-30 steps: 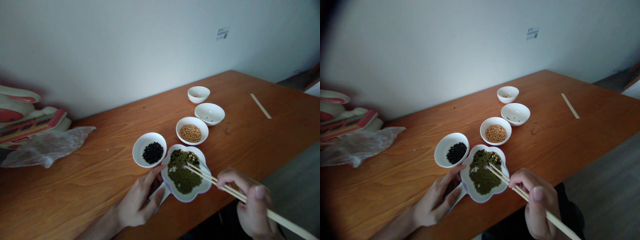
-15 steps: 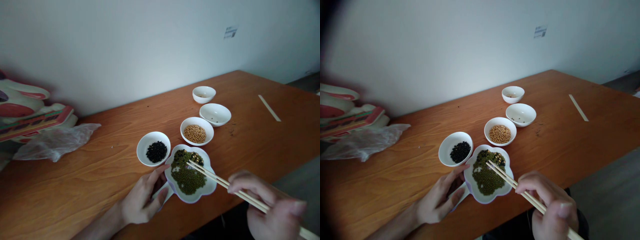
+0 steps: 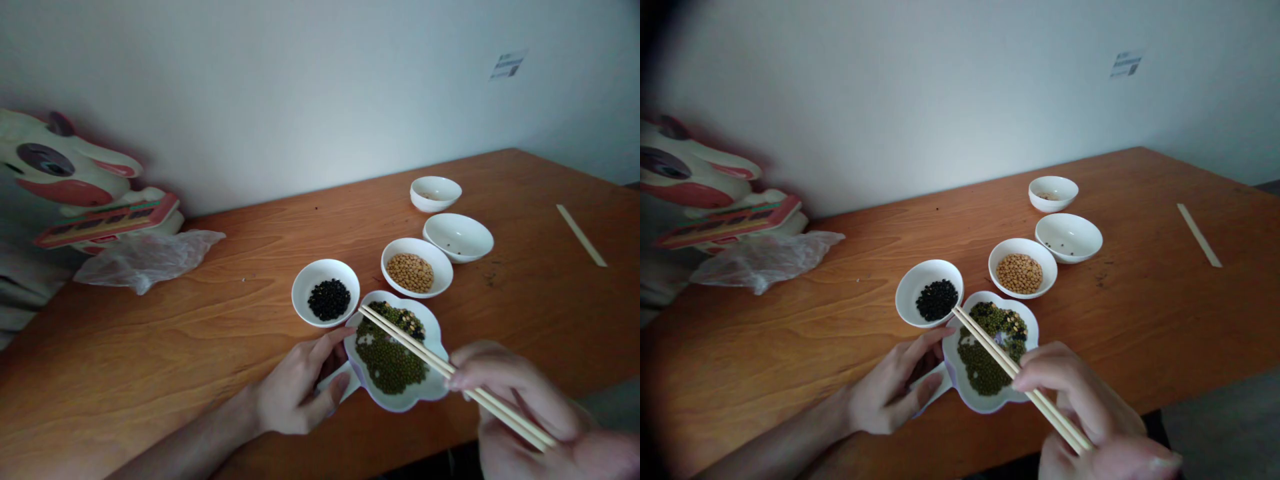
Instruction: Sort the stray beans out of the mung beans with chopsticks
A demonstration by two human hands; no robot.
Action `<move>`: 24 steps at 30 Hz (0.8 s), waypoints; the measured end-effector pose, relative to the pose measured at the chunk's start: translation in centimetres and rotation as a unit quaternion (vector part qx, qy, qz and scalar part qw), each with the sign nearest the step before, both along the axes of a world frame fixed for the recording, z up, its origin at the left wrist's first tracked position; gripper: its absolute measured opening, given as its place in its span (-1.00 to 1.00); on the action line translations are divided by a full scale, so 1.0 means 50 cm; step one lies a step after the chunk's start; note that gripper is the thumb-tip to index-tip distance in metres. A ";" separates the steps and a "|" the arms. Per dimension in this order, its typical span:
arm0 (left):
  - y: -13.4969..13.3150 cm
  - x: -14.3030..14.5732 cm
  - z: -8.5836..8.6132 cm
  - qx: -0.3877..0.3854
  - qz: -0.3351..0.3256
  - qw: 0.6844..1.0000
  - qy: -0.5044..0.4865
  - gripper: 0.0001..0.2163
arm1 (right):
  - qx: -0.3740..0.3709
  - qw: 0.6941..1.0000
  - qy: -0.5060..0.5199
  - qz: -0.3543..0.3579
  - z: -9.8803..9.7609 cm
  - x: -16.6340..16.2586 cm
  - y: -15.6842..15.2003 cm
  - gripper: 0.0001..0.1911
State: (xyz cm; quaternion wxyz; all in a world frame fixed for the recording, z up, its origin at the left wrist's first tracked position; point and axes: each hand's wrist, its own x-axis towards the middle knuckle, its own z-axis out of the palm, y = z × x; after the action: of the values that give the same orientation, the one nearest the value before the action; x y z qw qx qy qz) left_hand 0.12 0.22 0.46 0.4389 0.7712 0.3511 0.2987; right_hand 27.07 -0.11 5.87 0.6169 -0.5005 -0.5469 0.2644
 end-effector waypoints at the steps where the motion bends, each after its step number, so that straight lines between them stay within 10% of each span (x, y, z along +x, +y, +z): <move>1: 0.000 0.000 0.000 0.002 0.001 1.000 0.001 -0.35 | -0.007 1.000 -0.020 0.013 -0.017 0.032 -0.007 -0.07; 7: 0.002 0.002 0.004 0.010 0.004 1.000 -0.004 -0.35 | -0.039 0.985 -0.133 0.101 -0.091 0.140 -0.009 -0.03; 24: 0.001 0.003 -0.001 0.020 0.004 1.000 -0.008 -0.33 | -0.051 0.979 -0.117 0.157 -0.111 0.074 0.006 -0.09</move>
State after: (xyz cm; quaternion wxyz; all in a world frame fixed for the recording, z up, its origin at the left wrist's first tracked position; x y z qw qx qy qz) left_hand 0.25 0.27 0.39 0.4248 0.7761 0.3444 0.3142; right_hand 30.78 0.19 0.34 0.4729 -0.4667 -0.6731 0.3247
